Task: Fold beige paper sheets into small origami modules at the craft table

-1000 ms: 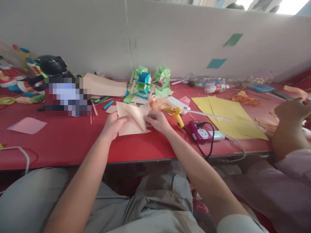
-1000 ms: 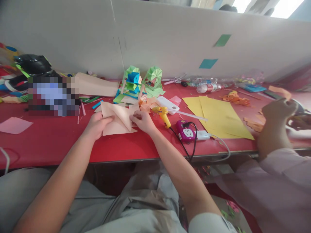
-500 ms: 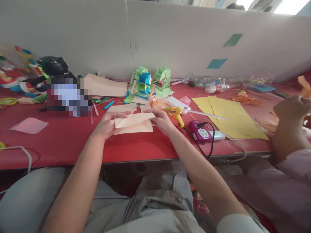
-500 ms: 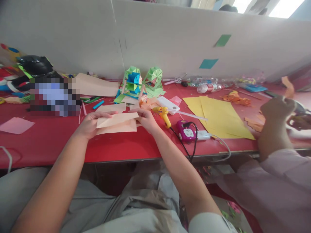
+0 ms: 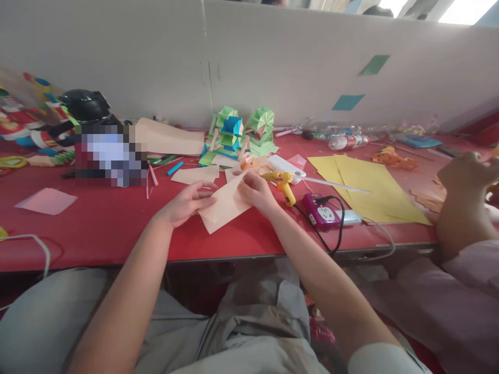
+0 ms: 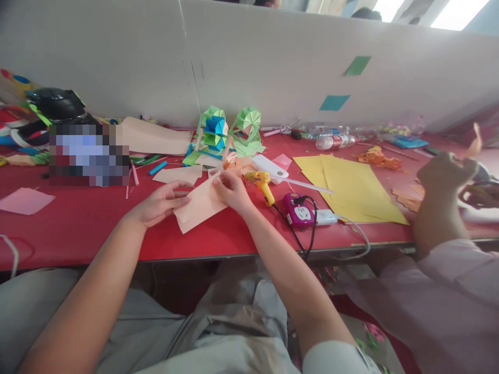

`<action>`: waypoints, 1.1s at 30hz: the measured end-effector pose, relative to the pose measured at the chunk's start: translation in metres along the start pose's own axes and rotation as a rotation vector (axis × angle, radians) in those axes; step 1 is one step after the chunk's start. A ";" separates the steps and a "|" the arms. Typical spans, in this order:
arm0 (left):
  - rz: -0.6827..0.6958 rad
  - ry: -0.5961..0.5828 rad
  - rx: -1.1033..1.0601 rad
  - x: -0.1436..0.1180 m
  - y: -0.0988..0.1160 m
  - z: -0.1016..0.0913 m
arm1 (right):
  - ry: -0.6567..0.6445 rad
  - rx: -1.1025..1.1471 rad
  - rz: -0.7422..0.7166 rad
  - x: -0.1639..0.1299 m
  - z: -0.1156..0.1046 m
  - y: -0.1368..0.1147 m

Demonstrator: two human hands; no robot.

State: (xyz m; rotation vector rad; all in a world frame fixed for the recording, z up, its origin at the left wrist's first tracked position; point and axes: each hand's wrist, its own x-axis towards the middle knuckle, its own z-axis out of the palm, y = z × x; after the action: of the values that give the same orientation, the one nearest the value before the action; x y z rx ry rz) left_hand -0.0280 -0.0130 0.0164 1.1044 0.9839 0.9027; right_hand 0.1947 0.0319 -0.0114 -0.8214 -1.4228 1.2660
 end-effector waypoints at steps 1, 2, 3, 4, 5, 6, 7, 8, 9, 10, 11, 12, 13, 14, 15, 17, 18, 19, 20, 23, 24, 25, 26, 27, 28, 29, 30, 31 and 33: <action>-0.008 0.013 -0.002 0.001 0.000 0.001 | -0.027 0.034 0.028 0.000 0.001 -0.001; -0.008 0.027 -0.001 0.002 0.000 0.001 | -0.054 0.067 0.068 -0.001 0.002 -0.001; 0.000 0.045 -0.008 0.003 -0.001 0.001 | -0.066 0.094 0.108 -0.001 0.002 -0.001; 0.015 0.059 -0.028 0.004 -0.002 0.000 | -0.055 0.110 0.143 -0.001 0.002 0.000; 0.031 0.063 -0.061 0.006 -0.003 -0.002 | -0.028 0.113 0.166 -0.001 0.002 0.000; 0.049 0.059 -0.103 0.007 -0.004 -0.004 | 0.006 0.112 0.176 0.000 0.001 0.001; 0.067 0.046 -0.144 0.008 -0.005 -0.006 | 0.037 0.111 0.178 0.000 0.000 0.002; 0.081 0.035 -0.169 0.008 -0.006 -0.008 | 0.059 0.113 0.178 0.000 -0.001 0.002; 0.094 0.038 -0.172 0.009 -0.007 -0.010 | 0.069 0.116 0.178 0.001 -0.001 0.003; 0.099 0.057 -0.148 0.009 -0.009 -0.011 | 0.068 0.120 0.180 0.001 -0.002 0.003; 0.102 0.093 -0.107 0.010 -0.010 -0.012 | 0.061 0.119 0.182 0.001 -0.002 0.003; 0.102 0.137 -0.057 0.011 -0.012 -0.012 | 0.053 0.114 0.179 0.001 -0.002 0.003; 0.105 0.184 -0.007 0.012 -0.013 -0.012 | 0.043 0.105 0.168 0.001 -0.002 0.003; 0.121 0.228 0.040 0.014 -0.015 -0.012 | 0.031 0.094 0.151 0.001 -0.003 0.004; 0.149 0.263 0.080 0.016 -0.017 -0.012 | 0.022 0.082 0.130 0.002 -0.003 0.004; 0.229 0.317 0.145 0.019 -0.019 -0.012 | 0.029 0.053 0.087 0.003 -0.004 0.006; 0.270 0.327 0.169 0.019 -0.019 -0.012 | 0.046 0.030 0.066 0.003 -0.005 0.007; 0.299 0.319 0.182 0.019 -0.018 -0.012 | 0.070 0.004 0.047 0.004 -0.007 0.008; 0.311 0.295 0.177 0.019 -0.016 -0.011 | 0.096 -0.020 0.031 0.005 -0.008 0.009; 0.258 0.163 0.085 0.012 -0.007 -0.009 | 0.131 -0.030 0.001 0.005 -0.010 0.009; 0.220 0.104 0.047 0.010 -0.004 -0.008 | 0.123 -0.012 0.001 0.005 -0.011 0.008; 0.188 0.055 0.008 0.008 -0.002 -0.008 | 0.109 0.002 0.000 0.004 -0.011 0.007; 0.160 0.025 -0.018 0.006 0.000 -0.007 | 0.084 0.006 -0.004 0.003 -0.010 0.005; 0.133 0.015 -0.028 0.004 0.001 -0.007 | 0.055 -0.004 -0.014 0.002 -0.010 0.003; 0.110 0.021 -0.019 0.004 0.001 -0.006 | 0.021 -0.026 -0.029 0.001 -0.009 0.002; 0.089 0.034 0.011 0.003 0.000 -0.006 | -0.013 -0.052 -0.048 0.000 -0.009 0.000; 0.075 0.041 0.055 0.003 -0.001 -0.005 | -0.046 -0.079 -0.068 -0.001 -0.008 0.000; 0.069 0.041 0.097 0.004 -0.002 -0.004 | -0.071 -0.100 -0.085 -0.001 -0.007 -0.001; 0.081 0.044 0.138 0.006 -0.005 -0.001 | -0.076 -0.102 -0.088 0.001 -0.005 0.000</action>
State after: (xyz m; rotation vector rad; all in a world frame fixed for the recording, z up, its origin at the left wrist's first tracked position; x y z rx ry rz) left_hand -0.0270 -0.0080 0.0100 1.2531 1.0566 0.9388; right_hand 0.1994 0.0339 -0.0118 -0.7772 -1.5781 1.1761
